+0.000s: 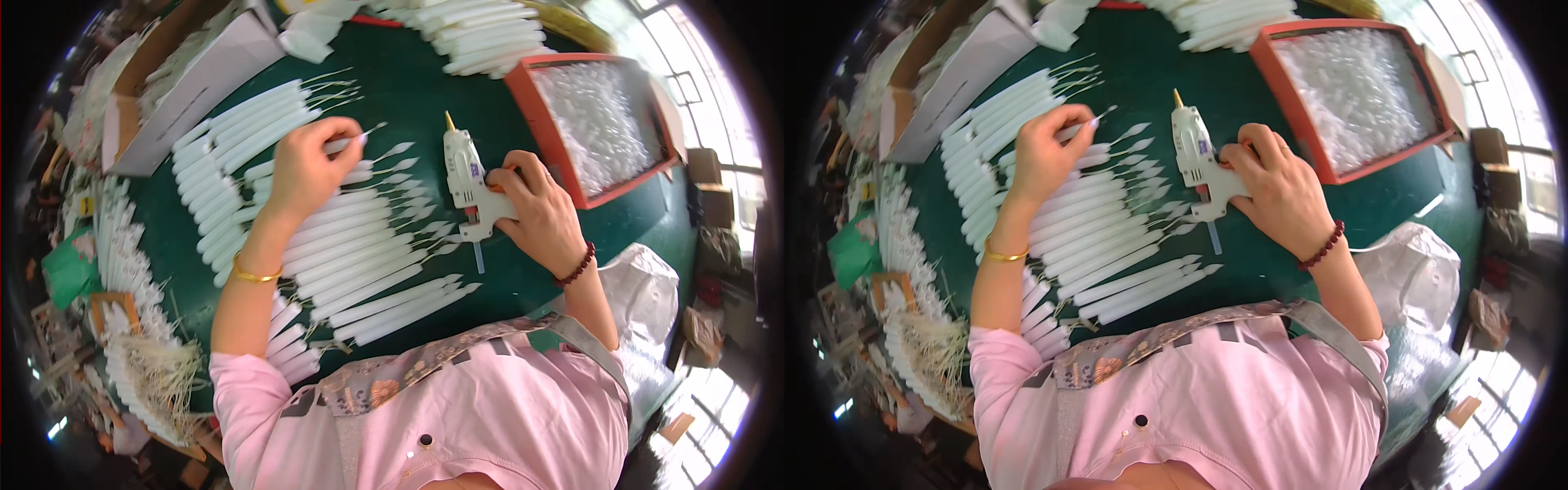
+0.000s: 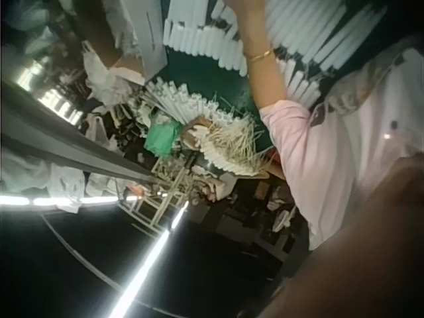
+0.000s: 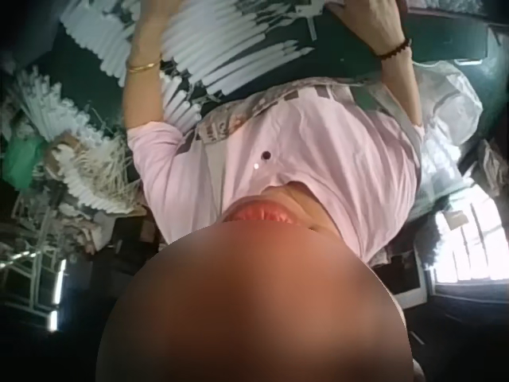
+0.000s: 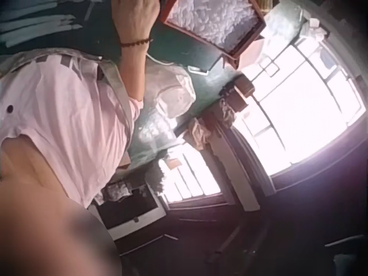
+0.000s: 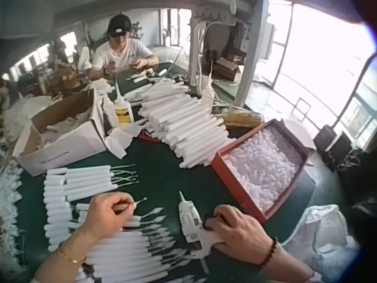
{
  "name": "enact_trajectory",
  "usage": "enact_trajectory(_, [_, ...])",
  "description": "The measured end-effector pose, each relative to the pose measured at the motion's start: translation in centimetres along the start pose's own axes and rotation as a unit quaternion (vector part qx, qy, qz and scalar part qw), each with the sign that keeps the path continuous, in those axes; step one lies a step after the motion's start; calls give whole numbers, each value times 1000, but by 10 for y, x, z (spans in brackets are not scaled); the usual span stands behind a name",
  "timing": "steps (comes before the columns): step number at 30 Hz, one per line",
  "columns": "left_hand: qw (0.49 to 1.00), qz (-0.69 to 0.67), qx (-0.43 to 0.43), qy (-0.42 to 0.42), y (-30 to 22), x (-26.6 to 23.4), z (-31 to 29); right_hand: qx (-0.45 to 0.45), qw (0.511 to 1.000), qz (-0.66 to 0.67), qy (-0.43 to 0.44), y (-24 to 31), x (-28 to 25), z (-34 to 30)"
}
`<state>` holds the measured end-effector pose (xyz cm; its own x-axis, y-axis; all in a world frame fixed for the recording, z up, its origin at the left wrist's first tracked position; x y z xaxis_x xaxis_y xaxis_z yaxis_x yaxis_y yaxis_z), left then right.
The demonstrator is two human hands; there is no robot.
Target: Assembling white plastic tubes by applying glue and attaching small components at a factory workstation.
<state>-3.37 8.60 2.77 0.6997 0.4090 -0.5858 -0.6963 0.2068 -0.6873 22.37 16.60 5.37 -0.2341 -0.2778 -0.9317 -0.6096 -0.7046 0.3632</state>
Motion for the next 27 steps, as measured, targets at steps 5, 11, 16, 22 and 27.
enact_trajectory(5, [1000,-7,-24,8,9,0,-8,-7,999,-13,40,-13,-46,-19])
enact_trajectory(11, [999,-33,-38,-8,6,6,-1,34,993,-26,-111,-113,-89,55])
enact_trajectory(16, [998,-14,-51,26,11,4,-4,152,981,-116,-41,-170,-50,94])
enact_trajectory(22, [998,-21,-61,27,8,-1,-4,147,980,-121,-65,-151,-48,92])
enact_trajectory(27, [998,-22,-45,26,8,0,-4,106,987,-114,-43,-147,-42,91])
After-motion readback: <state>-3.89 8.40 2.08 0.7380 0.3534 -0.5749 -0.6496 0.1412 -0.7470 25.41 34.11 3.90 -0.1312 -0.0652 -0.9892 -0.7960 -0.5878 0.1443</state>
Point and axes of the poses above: each hand's wrist, its own z-axis towards the middle knuckle, its own x-axis out of the palm, y = z × x, the point moved 9 cm from there along z, towards the middle knuckle, and after that the axes turned 13 degrees about x, right-handed, at the moved point
